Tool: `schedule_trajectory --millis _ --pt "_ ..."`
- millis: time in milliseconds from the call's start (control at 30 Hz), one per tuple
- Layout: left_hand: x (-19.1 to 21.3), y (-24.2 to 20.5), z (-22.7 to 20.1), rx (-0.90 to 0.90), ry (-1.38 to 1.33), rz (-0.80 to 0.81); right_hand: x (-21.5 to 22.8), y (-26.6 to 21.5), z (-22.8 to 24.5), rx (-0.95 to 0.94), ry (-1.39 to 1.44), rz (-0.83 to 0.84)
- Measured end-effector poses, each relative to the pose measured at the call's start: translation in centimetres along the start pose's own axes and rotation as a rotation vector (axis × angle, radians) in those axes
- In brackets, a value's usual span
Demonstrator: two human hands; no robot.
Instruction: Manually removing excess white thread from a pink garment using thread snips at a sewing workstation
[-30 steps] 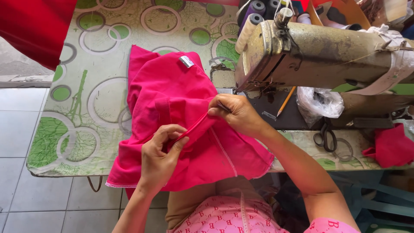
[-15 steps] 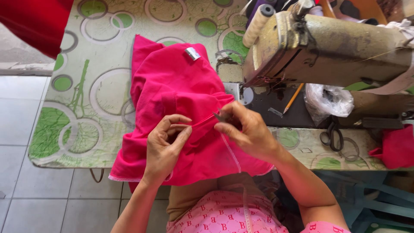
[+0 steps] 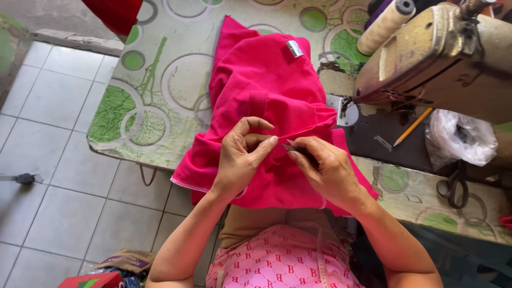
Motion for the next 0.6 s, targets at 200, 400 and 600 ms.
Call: schedule_trajectory --millis 200,400,600 --pt "0.1 0.1 0.6 0.002 0.025 0.01 -0.1 0.3 0.3 0.022 -0.048 0.004" --pt "0.2 0.2 0.6 0.0 0.066 0.041 -0.5 0.7 0.6 0.026 -0.045 -0.09" --pt "0.6 0.6 1.1 0.0 0.04 0.036 -0.1 0.7 -0.3 -0.027 0.05 -0.172"
Point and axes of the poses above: each hand's wrist, its own y-axis towards the middle knuckle, its own x-axis out of the back of the hand, z = x × y, the point moved 2 cm from there along y, towards the middle knuckle, and after that the axes turned 3 degrees about x, right-handed, at the moved point
